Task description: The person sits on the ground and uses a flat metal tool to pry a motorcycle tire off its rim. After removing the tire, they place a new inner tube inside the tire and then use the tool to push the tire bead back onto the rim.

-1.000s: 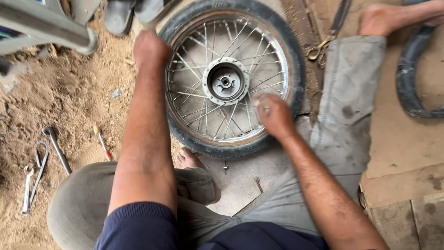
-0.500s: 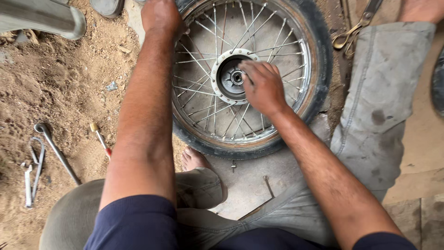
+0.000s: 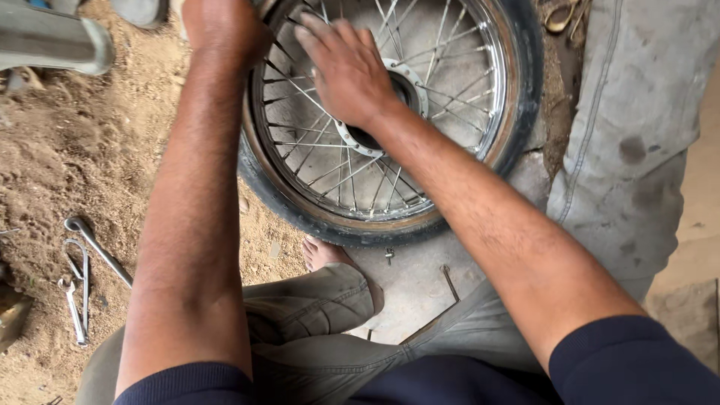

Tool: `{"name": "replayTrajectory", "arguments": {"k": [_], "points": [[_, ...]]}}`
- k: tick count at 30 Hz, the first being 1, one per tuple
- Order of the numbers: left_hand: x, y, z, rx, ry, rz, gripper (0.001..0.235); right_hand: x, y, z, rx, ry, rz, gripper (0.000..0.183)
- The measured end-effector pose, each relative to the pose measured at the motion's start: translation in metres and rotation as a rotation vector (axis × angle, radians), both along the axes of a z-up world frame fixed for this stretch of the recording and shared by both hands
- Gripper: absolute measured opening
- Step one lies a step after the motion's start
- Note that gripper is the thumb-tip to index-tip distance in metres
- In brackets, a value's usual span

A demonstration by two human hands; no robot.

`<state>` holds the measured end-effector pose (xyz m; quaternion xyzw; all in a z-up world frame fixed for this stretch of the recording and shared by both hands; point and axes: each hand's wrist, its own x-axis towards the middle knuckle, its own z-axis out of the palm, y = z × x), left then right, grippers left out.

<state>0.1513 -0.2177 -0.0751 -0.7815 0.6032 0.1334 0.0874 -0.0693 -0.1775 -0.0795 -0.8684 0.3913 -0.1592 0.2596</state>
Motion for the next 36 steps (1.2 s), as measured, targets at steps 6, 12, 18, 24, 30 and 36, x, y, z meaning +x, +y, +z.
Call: {"name": "replayTrajectory", "arguments": {"k": [6, 12, 18, 24, 30, 36], "points": [[0.005, 0.007, -0.003, -0.170, -0.055, -0.120, 0.031, 0.028, -0.021, -0.004, -0.097, 0.217, 0.081, 0.080], [0.007, 0.015, -0.007, -0.221, -0.097, -0.269, 0.019, 0.050, -0.020, -0.023, -0.256, 0.222, 0.009, 0.050], [0.008, 0.017, -0.018, -0.176, -0.029, -0.212, 0.020, 0.059, -0.023, -0.031, -0.069, 0.184, 0.015, 0.047], [0.009, 0.029, 0.008, -0.018, -0.083, -0.052, 0.038, 0.061, -0.002, -0.018, -0.117, 0.322, 0.129, 0.064], [0.012, 0.056, 0.006, 0.212, -0.055, 0.150, 0.053, 0.032, 0.047, -0.012, -0.092, 0.324, 0.183, 0.075], [0.021, 0.078, -0.016, 0.268, -0.068, 0.238, 0.057, -0.027, 0.079, 0.022, 0.050, 0.233, 0.164, 0.056]]}}
